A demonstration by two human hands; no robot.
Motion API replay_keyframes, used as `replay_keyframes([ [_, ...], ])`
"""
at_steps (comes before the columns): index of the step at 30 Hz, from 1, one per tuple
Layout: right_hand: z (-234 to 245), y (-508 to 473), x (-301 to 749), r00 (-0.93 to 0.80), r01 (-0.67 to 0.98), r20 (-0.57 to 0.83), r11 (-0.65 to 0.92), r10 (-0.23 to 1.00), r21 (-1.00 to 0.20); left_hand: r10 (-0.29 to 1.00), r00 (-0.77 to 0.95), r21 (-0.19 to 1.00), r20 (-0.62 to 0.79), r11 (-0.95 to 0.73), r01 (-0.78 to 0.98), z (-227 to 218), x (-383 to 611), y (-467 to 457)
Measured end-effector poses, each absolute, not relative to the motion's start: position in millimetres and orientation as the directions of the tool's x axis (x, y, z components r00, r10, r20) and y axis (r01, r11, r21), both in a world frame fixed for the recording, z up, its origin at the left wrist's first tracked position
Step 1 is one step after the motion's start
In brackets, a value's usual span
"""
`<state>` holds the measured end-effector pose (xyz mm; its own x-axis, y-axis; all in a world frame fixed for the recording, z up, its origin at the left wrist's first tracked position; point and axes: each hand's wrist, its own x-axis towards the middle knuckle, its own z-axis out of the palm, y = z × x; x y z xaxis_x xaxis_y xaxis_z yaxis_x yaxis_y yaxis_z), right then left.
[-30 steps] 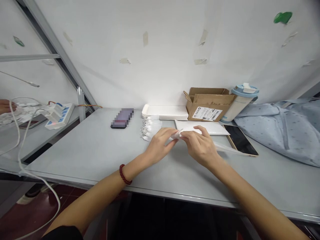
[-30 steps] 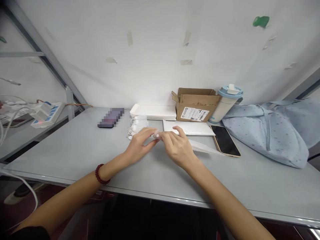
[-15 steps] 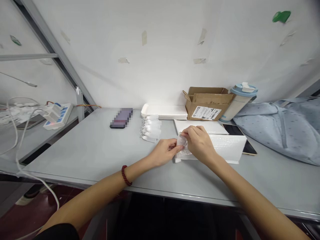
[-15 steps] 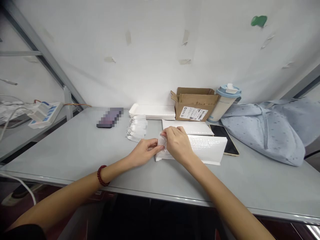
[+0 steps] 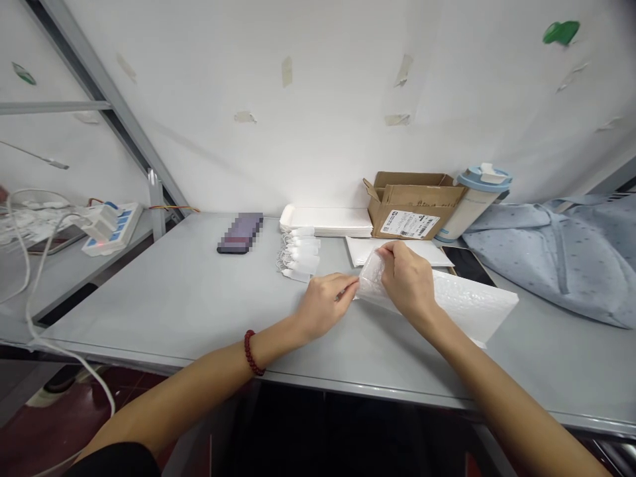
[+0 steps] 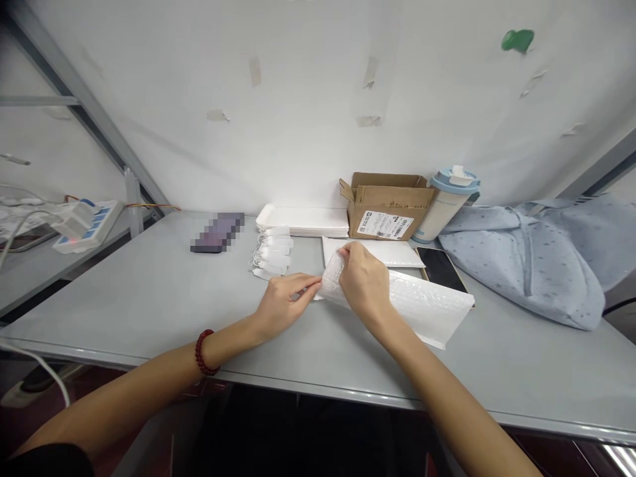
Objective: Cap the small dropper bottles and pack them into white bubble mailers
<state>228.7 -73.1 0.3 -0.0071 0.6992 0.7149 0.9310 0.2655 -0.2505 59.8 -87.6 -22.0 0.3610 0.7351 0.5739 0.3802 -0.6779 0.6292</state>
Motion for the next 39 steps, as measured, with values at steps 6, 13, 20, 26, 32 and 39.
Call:
replay_keyframes([
  [6,3,-76,227,0.041,0.904,0.719,0.281,0.693,-0.323,0.882,0.437,0.955,0.174,-0.259,0.143,-11,62,-91],
  [13,0,-75,224,0.002,0.884,0.676,0.316,0.737,-0.346,0.857,0.516,1.000,-0.014,0.000,0.026,-9,62,-89],
  [20,-4,-73,219,-0.137,0.823,0.685,0.467,0.715,-0.323,0.865,0.502,0.979,0.018,-0.118,0.169,-18,62,-85],
  [26,2,-68,229,-0.104,0.808,0.625,0.432,0.773,-0.400,0.892,0.433,0.992,-0.128,0.114,0.058,-17,65,-83],
  [32,5,-63,241,-0.187,0.892,0.529,0.369,0.828,-0.261,0.847,0.409,0.939,-0.340,0.326,0.106,-13,67,-80],
  [39,0,-56,253,-0.200,0.973,0.149,0.215,0.968,-0.088,0.783,0.449,0.893,-0.432,0.300,0.336,-14,66,-77],
])
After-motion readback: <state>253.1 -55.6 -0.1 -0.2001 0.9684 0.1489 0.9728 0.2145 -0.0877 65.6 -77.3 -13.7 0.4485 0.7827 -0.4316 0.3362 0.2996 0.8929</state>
